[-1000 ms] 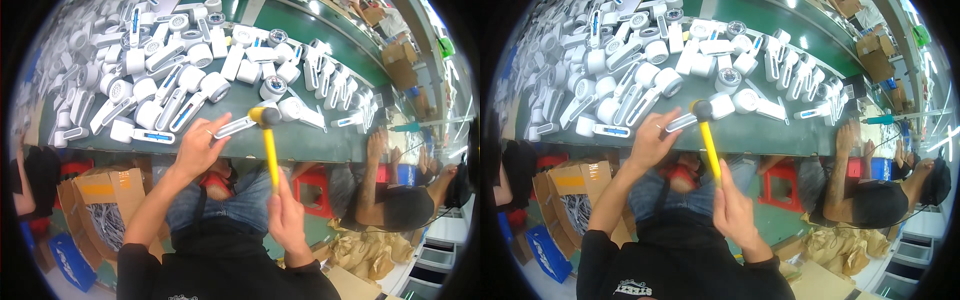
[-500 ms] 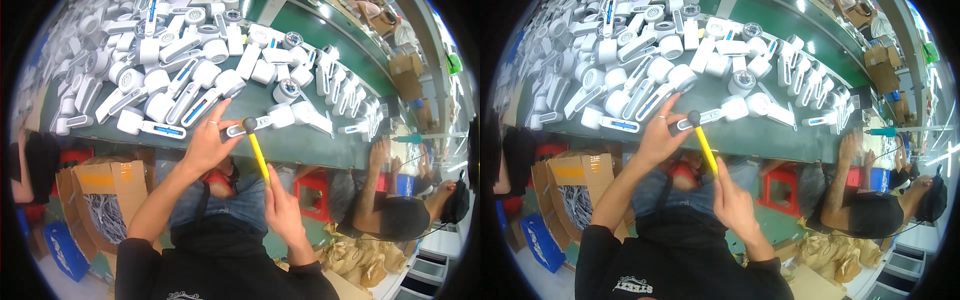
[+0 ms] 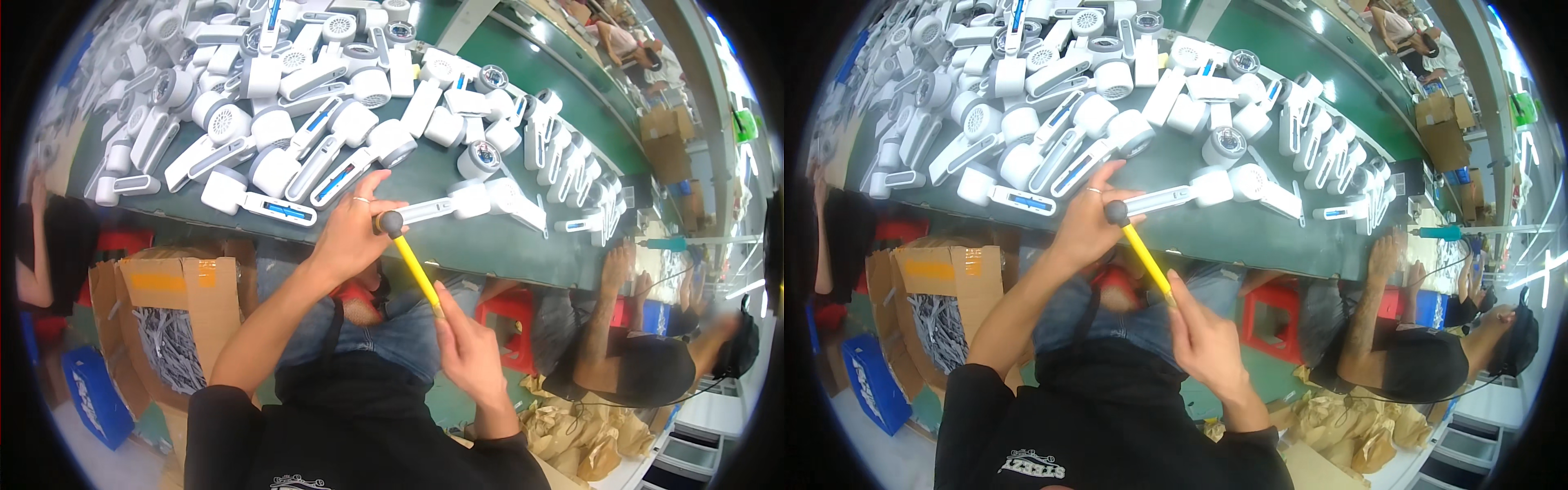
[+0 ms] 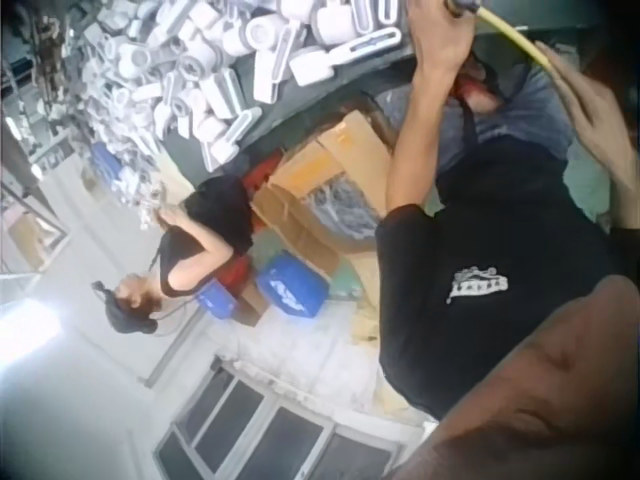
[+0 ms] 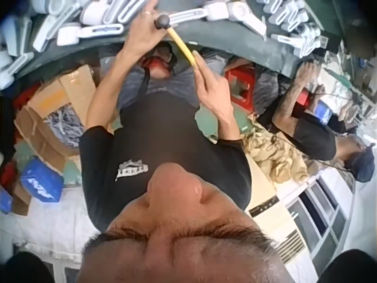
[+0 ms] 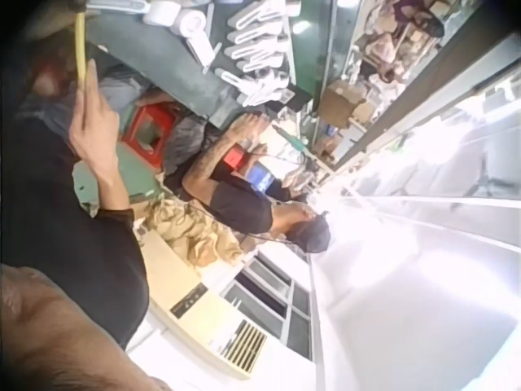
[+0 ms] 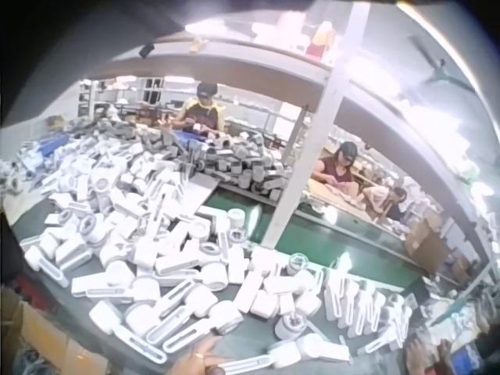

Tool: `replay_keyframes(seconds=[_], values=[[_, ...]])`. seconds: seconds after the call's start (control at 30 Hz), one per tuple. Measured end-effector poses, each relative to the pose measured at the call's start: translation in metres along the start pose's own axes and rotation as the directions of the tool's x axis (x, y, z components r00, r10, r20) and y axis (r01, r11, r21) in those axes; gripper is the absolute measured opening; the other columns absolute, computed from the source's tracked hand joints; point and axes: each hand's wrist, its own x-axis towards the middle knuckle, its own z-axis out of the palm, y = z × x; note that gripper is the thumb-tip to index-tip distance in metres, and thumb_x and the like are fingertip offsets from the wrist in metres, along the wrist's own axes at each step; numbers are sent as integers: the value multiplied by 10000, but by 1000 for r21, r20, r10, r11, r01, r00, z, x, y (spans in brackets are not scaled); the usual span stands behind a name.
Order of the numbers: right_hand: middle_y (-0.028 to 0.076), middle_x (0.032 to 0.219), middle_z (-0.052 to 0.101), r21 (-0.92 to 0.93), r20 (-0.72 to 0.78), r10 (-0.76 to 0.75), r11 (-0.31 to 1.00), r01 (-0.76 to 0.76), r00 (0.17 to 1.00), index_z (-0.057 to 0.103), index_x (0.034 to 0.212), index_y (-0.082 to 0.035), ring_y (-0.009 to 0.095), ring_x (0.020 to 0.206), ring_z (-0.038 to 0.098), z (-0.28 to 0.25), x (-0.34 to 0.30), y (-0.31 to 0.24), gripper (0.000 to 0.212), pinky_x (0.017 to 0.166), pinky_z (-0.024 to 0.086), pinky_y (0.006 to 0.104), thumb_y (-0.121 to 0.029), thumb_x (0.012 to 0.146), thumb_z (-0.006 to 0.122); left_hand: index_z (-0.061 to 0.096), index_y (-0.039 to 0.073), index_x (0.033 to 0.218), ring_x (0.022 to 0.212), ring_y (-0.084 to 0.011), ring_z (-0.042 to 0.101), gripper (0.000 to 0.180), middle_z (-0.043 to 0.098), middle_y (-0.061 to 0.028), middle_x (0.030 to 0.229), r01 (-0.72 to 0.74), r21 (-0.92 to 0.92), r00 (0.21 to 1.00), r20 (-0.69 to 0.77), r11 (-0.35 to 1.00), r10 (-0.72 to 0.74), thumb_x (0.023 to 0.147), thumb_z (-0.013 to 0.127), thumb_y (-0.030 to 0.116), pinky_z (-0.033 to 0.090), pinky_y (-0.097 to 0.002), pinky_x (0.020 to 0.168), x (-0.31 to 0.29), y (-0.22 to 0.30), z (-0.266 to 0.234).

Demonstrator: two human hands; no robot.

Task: Assembling handheld fans using a hammer at a factory workstation.

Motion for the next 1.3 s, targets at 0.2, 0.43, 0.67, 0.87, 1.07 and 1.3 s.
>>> replay_keyframes(seconds=[0.2,0.43,0.67,0.87,1.07,1.3], values=[[-31,750,567,314,-354,164,948,-49,921,461,1571,-18,45,569,492,-1,20,74,531,519,408,225,-192,1085,585,513,96,1533,1042,-322,601,802,774,-16,1157,-464,317,855,-84,827,512,799,830,24,503,-420,953,-12,-17,6],[-56,666,487,713,-295,397,697,-77,869,481,1552,-88,41,469,412,-5,70,106,510,413,348,226,-194,1076,633,788,125,1165,918,-224,668,301,764,-8,1167,-624,562,650,-13,543,760,870,729,103,523,-374,790,-13,-6,0],[-48,680,501,761,-312,384,649,-14,869,541,1465,-73,45,459,425,-6,77,112,391,412,354,227,-159,1087,594,789,76,1248,733,-89,561,300,726,-4,855,130,-114,941,-298,985,-159,954,785,136,468,-244,709,-56,44,-52],[-43,671,506,785,-305,395,620,-7,867,556,1458,-67,45,450,425,-3,81,116,389,404,364,224,-154,1082,598,706,0,1321,745,-39,533,389,710,25,1004,215,-847,830,-104,486,-549,1017,749,239,389,-195,640,-47,56,-92],[-78,656,465,798,-318,393,603,20,863,538,1478,-85,21,470,391,6,78,124,407,415,307,212,-152,1082,607,630,2,1395,1002,-101,653,414,701,-61,1260,-4,-864,836,-280,504,-472,1060,669,243,501,-238,745,-74,26,-144],[-58,667,473,777,-374,376,626,65,848,525,1486,-47,20,484,391,12,76,131,414,436,296,200,-111,1082,590,588,-65,1454,1119,-119,659,505,695,-63,1306,-230,-309,388,-899,923,-204,1041,713,197,528,-268,954,-100,-26,-312]])
